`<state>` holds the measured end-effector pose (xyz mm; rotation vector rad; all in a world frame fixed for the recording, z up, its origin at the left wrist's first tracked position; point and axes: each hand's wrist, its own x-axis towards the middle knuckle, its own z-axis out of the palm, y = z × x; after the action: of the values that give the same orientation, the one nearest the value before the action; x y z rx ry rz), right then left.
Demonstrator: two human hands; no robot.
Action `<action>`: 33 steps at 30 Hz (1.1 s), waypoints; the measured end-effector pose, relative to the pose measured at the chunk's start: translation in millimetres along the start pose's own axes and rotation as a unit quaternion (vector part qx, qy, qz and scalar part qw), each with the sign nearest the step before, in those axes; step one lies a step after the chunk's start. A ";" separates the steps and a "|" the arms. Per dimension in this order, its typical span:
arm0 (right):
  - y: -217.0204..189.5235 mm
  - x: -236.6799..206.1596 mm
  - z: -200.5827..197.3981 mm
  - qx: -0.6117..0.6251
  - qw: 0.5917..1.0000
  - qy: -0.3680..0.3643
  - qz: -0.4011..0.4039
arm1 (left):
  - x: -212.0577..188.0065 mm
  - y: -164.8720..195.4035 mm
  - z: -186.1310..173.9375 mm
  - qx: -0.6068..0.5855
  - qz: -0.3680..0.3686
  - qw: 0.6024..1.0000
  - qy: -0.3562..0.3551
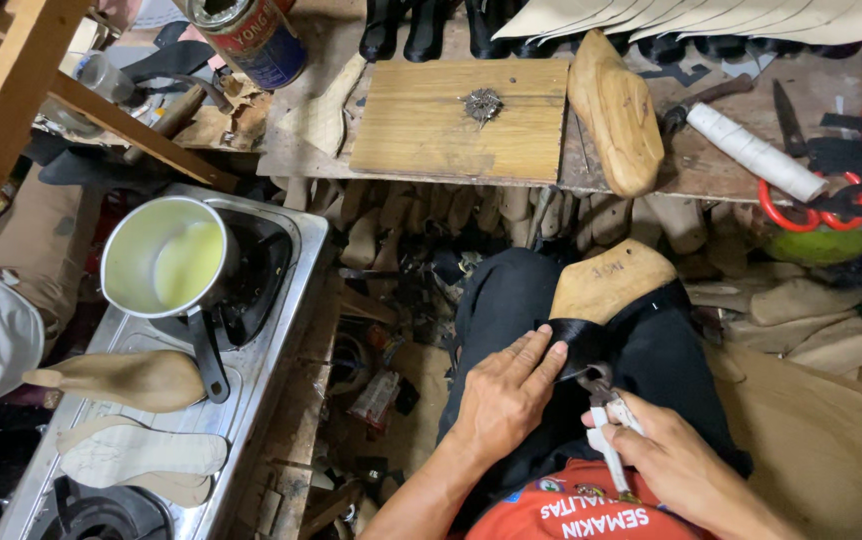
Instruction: The person works on a black high-heeled shoe placed on a wooden shoe last. They apply glue to the shoe's sole edge, press the sole to the last, and use a hammer to drive nails into the heel area. The person repeatedly adjusts the shoe and uses a small tool to press the sole edge.
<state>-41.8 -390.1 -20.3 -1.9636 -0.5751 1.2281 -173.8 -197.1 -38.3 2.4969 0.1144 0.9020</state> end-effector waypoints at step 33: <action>20.4 39.6 30.3 -0.161 0.974 0.137 -0.080 | 41.3 -28.4 0.3 -0.063 -0.145 0.977 -0.146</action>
<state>-51.7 -364.8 -66.8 -2.2565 -0.8097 0.7828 -139.1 -162.5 -27.8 2.3828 0.3055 0.4069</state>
